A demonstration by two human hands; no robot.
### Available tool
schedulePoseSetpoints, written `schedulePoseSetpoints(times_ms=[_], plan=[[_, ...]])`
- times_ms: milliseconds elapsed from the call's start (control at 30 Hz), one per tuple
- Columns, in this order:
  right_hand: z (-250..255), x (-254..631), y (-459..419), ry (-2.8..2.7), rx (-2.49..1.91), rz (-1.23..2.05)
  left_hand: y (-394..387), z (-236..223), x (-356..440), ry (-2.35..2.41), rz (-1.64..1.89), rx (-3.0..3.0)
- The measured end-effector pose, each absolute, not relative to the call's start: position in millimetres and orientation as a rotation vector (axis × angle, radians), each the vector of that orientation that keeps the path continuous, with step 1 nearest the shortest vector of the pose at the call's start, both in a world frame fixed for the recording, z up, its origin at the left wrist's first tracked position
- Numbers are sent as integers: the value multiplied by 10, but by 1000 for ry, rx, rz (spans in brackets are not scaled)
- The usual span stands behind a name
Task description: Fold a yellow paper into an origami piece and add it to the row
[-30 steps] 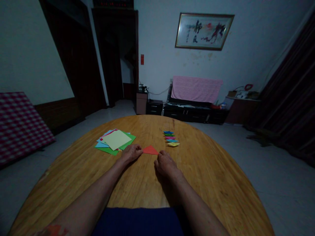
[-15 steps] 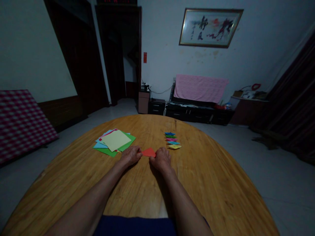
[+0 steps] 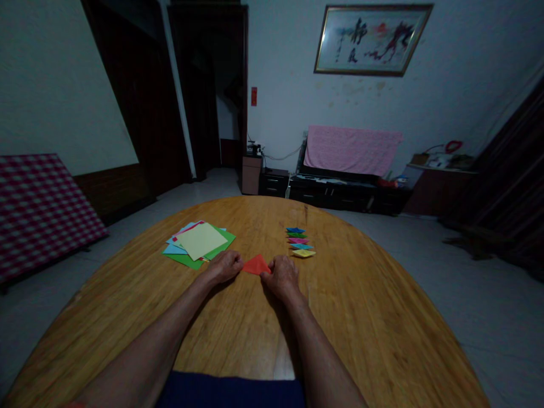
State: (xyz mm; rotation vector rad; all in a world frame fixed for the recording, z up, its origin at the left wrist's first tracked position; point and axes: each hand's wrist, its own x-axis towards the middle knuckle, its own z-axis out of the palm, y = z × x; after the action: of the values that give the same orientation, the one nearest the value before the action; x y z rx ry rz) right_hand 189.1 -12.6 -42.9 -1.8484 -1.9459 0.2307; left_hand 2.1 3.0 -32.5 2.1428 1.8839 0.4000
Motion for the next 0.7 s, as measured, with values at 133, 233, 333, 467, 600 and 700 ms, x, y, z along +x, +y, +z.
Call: schedulePoseSetpoints(times_ms=[133, 233, 333, 467, 600, 700], plan=[[-456, 1878, -140, -1944, -1703, 323, -4, -286, 8, 1846, 441, 2141], [-483, 1860, -139, -1921, -1607, 400, -30, -230, 1, 1825, 476, 2106], [-497, 1857, -138, -1965, -1591, 347, -61, -165, -8, 1750, 464, 2078], [-505, 1869, -144, -2161, -1626, 247, -79, -146, -26, 1680, 398, 2136], [-514, 1868, -141, -2208, -1623, 253, -64, -196, -48, 1664, 382, 2138], [-520, 1856, -131, -2172, -1619, 261, -65, -206, -58, 1626, 392, 2091]])
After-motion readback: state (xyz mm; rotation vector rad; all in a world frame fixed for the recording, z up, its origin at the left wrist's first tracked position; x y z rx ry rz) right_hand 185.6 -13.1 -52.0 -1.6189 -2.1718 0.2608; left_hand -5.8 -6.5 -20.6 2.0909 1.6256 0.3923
